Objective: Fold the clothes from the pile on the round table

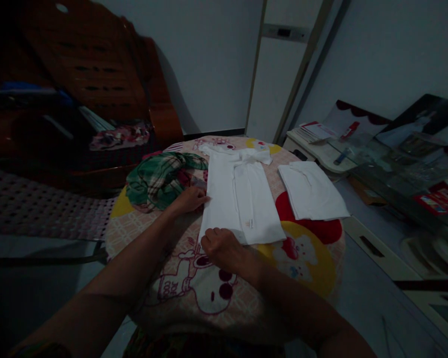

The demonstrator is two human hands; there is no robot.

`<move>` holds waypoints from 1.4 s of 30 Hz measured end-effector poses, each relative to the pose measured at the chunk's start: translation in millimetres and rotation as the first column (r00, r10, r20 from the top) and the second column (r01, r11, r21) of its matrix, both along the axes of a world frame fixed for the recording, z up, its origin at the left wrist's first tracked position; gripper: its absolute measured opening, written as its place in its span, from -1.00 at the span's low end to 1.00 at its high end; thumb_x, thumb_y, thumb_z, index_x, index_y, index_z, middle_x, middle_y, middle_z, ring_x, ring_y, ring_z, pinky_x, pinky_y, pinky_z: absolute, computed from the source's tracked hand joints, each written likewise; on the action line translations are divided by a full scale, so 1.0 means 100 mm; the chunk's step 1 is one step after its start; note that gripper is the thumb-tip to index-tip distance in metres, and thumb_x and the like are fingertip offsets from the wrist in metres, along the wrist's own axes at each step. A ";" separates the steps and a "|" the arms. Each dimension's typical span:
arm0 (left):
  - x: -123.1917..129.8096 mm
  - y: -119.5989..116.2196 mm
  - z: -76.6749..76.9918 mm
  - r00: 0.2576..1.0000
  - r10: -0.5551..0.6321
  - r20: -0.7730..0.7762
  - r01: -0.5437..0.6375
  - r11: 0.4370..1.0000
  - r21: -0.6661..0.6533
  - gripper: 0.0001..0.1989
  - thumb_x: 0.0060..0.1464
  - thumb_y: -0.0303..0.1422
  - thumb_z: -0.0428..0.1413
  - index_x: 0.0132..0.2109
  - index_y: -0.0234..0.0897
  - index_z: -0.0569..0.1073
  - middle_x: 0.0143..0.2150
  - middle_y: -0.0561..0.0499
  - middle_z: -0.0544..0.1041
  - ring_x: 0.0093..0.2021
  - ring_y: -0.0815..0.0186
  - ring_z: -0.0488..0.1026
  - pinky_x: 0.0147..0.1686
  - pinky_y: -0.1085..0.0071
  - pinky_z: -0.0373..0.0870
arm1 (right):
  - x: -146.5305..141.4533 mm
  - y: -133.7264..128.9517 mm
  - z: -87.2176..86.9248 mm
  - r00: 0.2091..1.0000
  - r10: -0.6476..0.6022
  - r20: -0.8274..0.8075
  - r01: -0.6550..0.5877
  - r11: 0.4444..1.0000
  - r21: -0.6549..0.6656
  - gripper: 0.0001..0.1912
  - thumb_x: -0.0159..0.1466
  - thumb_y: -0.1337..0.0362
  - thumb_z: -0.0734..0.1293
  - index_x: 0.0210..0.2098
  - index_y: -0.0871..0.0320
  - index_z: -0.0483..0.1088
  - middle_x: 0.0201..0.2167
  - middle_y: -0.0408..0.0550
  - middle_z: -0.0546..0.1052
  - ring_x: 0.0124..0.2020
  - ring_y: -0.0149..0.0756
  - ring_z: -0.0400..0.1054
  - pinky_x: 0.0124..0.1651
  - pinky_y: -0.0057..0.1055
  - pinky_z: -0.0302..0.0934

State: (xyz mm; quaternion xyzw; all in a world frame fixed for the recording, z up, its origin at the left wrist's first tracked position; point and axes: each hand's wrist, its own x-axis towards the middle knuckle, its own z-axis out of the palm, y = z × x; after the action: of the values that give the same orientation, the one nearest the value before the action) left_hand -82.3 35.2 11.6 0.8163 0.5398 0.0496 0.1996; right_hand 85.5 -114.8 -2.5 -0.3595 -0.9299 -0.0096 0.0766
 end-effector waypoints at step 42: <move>1.60 1.30 -0.16 0.997 -0.009 0.070 0.004 0.997 0.082 -0.54 0.20 -0.41 0.01 0.23 -0.18 0.44 0.26 -0.17 0.42 0.22 -0.01 0.38 0.16 0.03 0.33 | 1.02 0.22 -0.19 0.804 -0.589 -0.083 0.583 0.808 -0.086 -0.68 0.22 0.37 0.20 -0.05 0.24 0.40 -0.34 0.05 0.56 -0.32 -0.22 0.41 -0.24 -0.39 0.22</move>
State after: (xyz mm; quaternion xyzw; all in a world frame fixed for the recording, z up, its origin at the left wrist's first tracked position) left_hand 77.3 165.2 -4.5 0.8232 0.5273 0.0998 0.1851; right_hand 188.0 -93.0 -21.0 -0.6310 -0.7680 0.0124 0.1087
